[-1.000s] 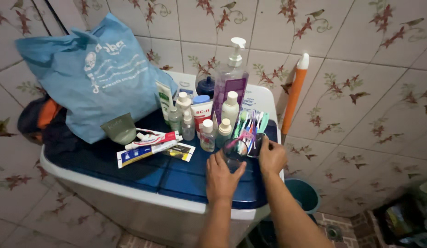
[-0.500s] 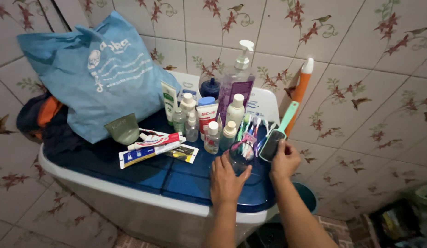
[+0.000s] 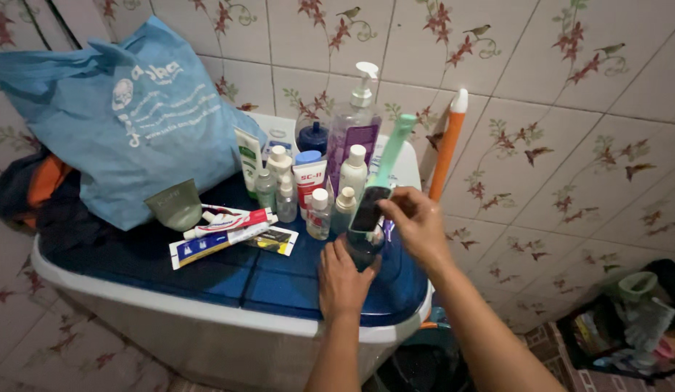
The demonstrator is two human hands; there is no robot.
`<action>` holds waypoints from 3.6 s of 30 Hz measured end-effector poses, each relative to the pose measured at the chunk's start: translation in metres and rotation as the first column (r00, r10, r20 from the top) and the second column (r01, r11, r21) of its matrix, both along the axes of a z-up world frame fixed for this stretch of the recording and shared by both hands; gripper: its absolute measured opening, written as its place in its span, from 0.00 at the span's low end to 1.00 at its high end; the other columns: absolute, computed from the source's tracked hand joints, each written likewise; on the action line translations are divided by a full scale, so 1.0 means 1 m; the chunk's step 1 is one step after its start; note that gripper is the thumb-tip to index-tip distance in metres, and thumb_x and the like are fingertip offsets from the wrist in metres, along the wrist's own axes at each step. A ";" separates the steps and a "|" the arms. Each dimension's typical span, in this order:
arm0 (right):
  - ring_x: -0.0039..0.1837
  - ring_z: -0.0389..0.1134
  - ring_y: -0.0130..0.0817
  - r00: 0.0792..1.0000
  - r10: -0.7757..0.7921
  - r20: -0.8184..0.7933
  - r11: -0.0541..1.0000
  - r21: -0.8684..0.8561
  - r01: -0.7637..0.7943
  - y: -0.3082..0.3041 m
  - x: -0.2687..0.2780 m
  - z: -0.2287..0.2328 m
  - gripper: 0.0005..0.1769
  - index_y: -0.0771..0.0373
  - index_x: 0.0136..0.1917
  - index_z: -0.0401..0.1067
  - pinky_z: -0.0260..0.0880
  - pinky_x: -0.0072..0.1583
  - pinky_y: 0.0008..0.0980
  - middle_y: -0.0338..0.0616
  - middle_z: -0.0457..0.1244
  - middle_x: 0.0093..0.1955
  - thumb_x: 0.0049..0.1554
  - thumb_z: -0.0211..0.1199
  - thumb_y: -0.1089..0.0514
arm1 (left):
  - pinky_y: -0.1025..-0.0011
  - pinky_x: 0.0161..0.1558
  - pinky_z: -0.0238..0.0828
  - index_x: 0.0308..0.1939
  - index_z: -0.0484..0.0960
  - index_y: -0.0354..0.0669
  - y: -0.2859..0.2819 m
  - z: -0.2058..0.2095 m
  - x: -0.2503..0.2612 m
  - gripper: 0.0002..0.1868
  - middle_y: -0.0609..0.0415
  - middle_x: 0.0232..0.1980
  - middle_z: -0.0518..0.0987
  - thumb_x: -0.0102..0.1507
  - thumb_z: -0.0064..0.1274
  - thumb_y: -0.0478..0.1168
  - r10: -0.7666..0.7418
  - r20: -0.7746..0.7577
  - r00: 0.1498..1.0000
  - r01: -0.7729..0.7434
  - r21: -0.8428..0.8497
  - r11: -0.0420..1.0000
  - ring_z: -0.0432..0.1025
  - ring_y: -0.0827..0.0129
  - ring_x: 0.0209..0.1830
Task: The person washes a small glass jar with a sponge and water, then places it on a washing machine. They then pick up a toothbrush holder, arrange several toothbrushes inside it, and place the holder on a wall-mounted shelf. The person continues to pick up various bottles and tubes of toiletries from the washing machine and place them on the shelf.
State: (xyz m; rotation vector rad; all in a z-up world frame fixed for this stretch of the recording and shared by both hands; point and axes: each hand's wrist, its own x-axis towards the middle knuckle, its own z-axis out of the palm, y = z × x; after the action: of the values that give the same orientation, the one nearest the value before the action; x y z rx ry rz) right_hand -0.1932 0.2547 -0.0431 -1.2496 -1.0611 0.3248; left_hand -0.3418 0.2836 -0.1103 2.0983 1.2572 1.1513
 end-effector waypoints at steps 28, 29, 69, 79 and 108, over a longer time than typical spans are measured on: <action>0.42 0.66 0.30 0.980 -0.186 0.064 0.957 -0.213 0.196 0.011 0.034 -0.057 0.16 0.64 0.56 0.81 0.66 0.46 0.32 0.47 0.69 0.43 0.58 0.62 0.57 | 0.53 0.56 0.67 0.54 0.72 0.34 0.004 -0.008 0.005 0.40 0.40 0.50 0.74 0.49 0.70 0.57 0.022 0.018 1.000 -0.024 0.081 0.996 0.69 0.44 0.53; 0.42 0.63 0.34 0.940 -0.337 0.046 0.915 -0.218 0.339 0.012 0.045 -0.065 0.18 0.64 0.57 0.82 0.63 0.46 0.37 0.50 0.68 0.43 0.60 0.60 0.55 | 0.53 0.56 0.67 0.53 0.73 0.35 0.003 -0.009 0.004 0.40 0.40 0.49 0.74 0.49 0.70 0.58 0.024 0.021 0.999 -0.026 0.082 0.996 0.69 0.44 0.53; 0.57 0.62 0.54 0.293 -0.593 0.750 0.522 0.081 0.849 -0.007 0.030 -0.094 0.10 0.62 0.52 0.70 0.61 0.58 0.51 0.52 0.61 0.51 0.55 0.58 0.65 | 0.51 0.54 0.68 0.51 0.74 0.35 0.003 -0.010 0.005 0.39 0.40 0.48 0.74 0.51 0.67 0.62 0.024 0.063 0.998 -0.029 0.090 0.995 0.70 0.43 0.52; 0.58 0.63 0.50 0.237 -0.480 0.845 0.466 0.017 0.884 -0.008 0.028 -0.089 0.24 0.53 0.64 0.73 0.61 0.58 0.48 0.48 0.63 0.52 0.54 0.56 0.64 | 0.51 0.53 0.68 0.51 0.74 0.35 0.002 -0.009 0.005 0.38 0.40 0.47 0.74 0.50 0.68 0.60 0.021 0.061 0.998 -0.026 0.074 0.997 0.70 0.43 0.51; 0.69 0.59 0.47 0.532 -0.389 0.752 0.850 0.070 0.523 0.004 0.031 -0.063 0.25 0.57 0.66 0.72 0.52 0.68 0.54 0.45 0.64 0.65 0.56 0.59 0.53 | 0.51 0.55 0.67 0.58 0.69 0.38 -0.006 -0.002 0.005 0.43 0.40 0.53 0.69 0.47 0.70 0.56 0.125 -0.010 0.992 -0.124 0.057 0.991 0.66 0.43 0.56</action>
State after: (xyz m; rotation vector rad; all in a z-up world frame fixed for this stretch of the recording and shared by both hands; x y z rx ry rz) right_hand -0.1624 0.2591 -0.1058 -1.8344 -1.3405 -0.6035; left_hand -0.3369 0.2777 -0.1121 2.0961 1.3953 1.2407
